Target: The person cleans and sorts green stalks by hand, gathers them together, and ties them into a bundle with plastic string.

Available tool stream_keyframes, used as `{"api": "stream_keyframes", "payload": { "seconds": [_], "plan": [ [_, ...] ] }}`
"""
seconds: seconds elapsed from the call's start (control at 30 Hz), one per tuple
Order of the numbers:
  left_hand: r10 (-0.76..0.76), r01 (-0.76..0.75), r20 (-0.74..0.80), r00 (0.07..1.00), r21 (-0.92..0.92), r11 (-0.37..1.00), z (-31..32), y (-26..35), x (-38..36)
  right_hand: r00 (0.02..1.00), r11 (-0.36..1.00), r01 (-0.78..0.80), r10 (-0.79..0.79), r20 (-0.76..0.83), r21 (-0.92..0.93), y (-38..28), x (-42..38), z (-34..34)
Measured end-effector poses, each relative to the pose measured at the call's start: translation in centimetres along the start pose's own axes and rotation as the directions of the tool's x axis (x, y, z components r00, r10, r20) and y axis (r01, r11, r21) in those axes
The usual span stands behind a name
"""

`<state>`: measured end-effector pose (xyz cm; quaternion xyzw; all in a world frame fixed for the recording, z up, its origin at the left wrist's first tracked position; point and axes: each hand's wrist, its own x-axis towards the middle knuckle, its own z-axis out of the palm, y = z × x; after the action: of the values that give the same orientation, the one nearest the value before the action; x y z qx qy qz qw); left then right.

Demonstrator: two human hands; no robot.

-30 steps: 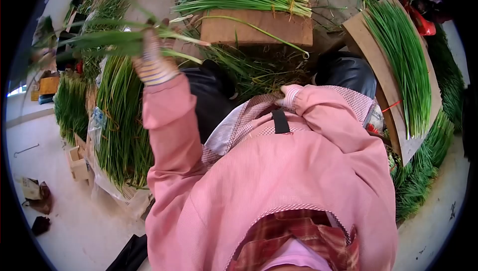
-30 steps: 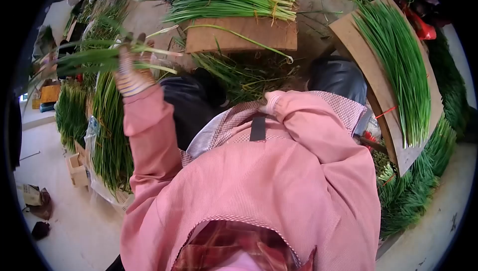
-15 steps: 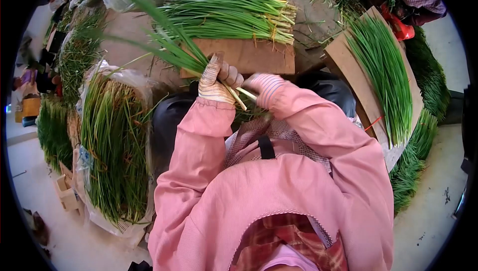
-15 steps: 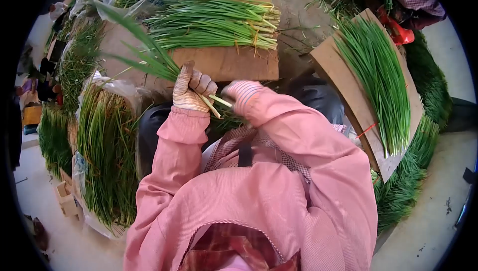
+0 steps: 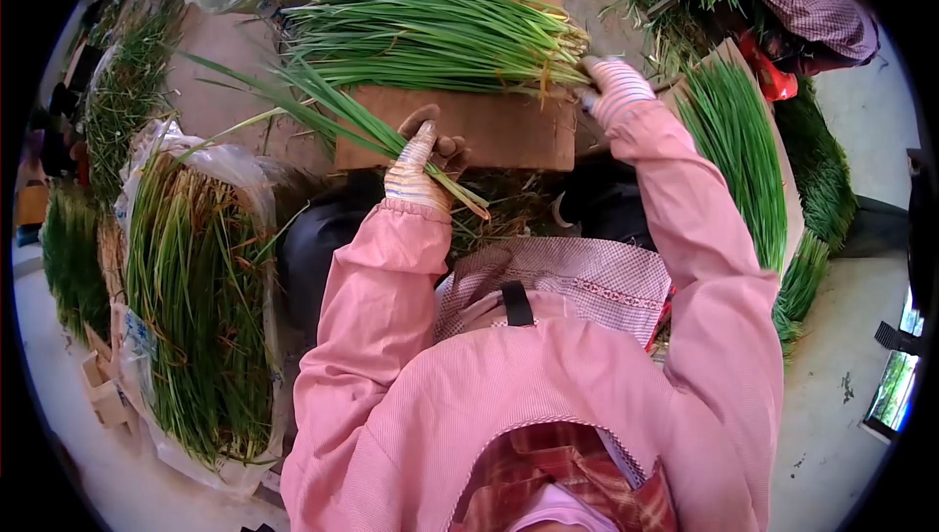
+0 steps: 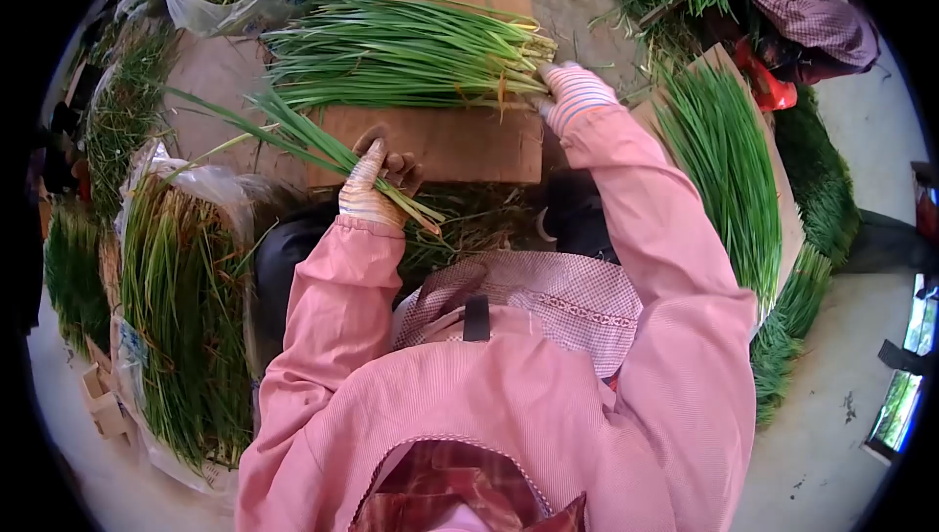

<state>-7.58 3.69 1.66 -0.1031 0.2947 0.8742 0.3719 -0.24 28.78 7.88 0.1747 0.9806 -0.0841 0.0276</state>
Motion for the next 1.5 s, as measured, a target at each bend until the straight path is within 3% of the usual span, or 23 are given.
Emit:
{"api": "stream_keyframes", "payload": {
  "seconds": [0.1,0.17,0.2,0.3,0.43,0.57,0.6,0.63,0.7,0.73,0.77,0.9,0.93,1.0,1.07,1.13,1.17,1.23,1.27,1.3,1.4,1.43,1.5],
  "plan": [
    [0.087,-0.082,-0.043,0.995,0.11,0.991,-0.3,0.2,0.0,0.992,0.957,0.049,-0.014,-0.125,0.286,0.4,-0.6,0.8],
    [0.135,-0.127,-0.045,0.99,0.144,0.981,0.1,0.4,-0.3,0.999,0.533,-0.033,0.051,0.007,0.846,3.1,-0.8,5.9],
    [0.116,-0.115,-0.007,0.993,0.112,0.987,-0.6,0.4,0.1,0.753,0.281,-0.657,0.216,0.622,0.699,-0.4,-2.4,2.1],
    [0.121,-0.122,0.033,0.992,0.061,0.991,-1.7,0.8,0.3,0.736,0.045,-0.653,0.271,0.62,0.756,-1.2,-2.8,3.9],
    [0.2,-0.201,0.029,0.979,0.046,0.978,-2.0,1.7,-0.4,0.922,0.417,-0.351,0.312,0.23,0.838,-1.8,-2.3,0.9],
    [0.384,-0.355,-0.034,0.923,0.312,0.881,-0.9,2.9,-1.0,0.941,0.467,0.046,0.277,-0.195,0.883,-0.3,-3.0,-0.4],
    [0.402,-0.388,0.0,0.916,0.259,0.884,-1.3,2.7,-0.8,0.984,0.857,-0.036,0.121,-0.133,0.515,1.8,-3.0,0.9],
    [0.402,-0.389,0.004,0.916,0.254,0.885,-2.0,2.6,-0.5,1.0,1.0,-0.017,0.017,0.002,-0.005,2.3,-3.1,1.0],
    [0.276,-0.283,0.127,0.953,0.039,0.958,-3.2,2.7,0.5,0.998,0.992,-0.042,0.047,0.037,-0.121,2.5,-2.9,0.3],
    [0.262,-0.267,0.063,0.963,0.081,0.96,-3.4,2.5,0.5,0.976,0.903,-0.208,0.218,0.016,0.376,1.4,-3.0,-0.7],
    [0.258,-0.262,0.056,0.965,0.083,0.962,-3.7,2.3,0.4,0.92,0.553,-0.304,0.382,0.088,0.776,0.4,-3.6,-1.5],
    [0.176,-0.121,0.471,0.865,-0.145,0.982,-4.6,2.0,1.5,0.912,0.118,-0.313,0.314,0.264,0.942,0.0,-4.0,0.2],
    [0.187,-0.177,0.305,0.934,-0.061,0.982,-4.0,1.8,1.0,0.798,0.284,-0.526,0.491,0.35,0.802,0.3,-2.7,2.8],
    [0.209,-0.217,0.125,0.97,0.051,0.975,-3.2,1.7,-0.3,0.858,0.336,-0.483,0.364,0.362,0.809,-2.8,-6.0,4.0],
    [0.175,-0.175,-0.03,0.984,-0.01,0.984,-2.6,1.5,-1.6,0.816,0.234,-0.54,0.382,0.434,0.809,-3.2,-6.0,4.9],
    [0.164,-0.158,-0.063,0.984,0.101,0.982,-2.8,1.2,-3.5,0.973,0.658,-0.227,0.178,0.144,0.718,-1.4,-5.2,6.7],
    [0.159,-0.139,-0.09,0.983,0.192,0.971,-2.9,0.9,-4.4,0.933,0.709,-0.359,0.275,0.231,0.606,-1.1,-5.4,6.3],
    [0.154,-0.11,-0.19,0.97,0.223,0.969,-3.2,0.1,-5.0,0.9,0.519,-0.406,0.368,0.232,0.752,-2.5,-6.1,4.1],
    [0.137,-0.093,-0.186,0.973,0.226,0.97,-3.2,0.1,-4.8,0.951,0.615,-0.136,0.301,-0.071,0.776,-1.6,-6.0,5.0],
    [0.116,-0.07,-0.194,0.974,0.229,0.971,-3.7,0.0,-5.0,0.932,0.405,0.118,0.27,-0.242,0.907,-1.9,-5.7,5.5],
    [-0.154,0.196,0.244,0.958,-0.158,0.968,-6.4,0.6,-2.8,0.967,0.887,-0.134,0.213,-0.136,0.441,0.8,-5.2,5.4],
    [-0.159,0.199,0.249,0.956,-0.147,0.969,-6.6,0.3,-2.6,0.965,0.884,-0.136,0.221,-0.143,0.447,1.3,-5.3,5.1],
    [-0.057,0.06,0.122,0.991,-0.019,0.998,-6.0,-0.6,-2.7,0.897,0.516,-0.326,0.435,0.086,0.792,2.0,-5.0,2.9]
  ]
}}
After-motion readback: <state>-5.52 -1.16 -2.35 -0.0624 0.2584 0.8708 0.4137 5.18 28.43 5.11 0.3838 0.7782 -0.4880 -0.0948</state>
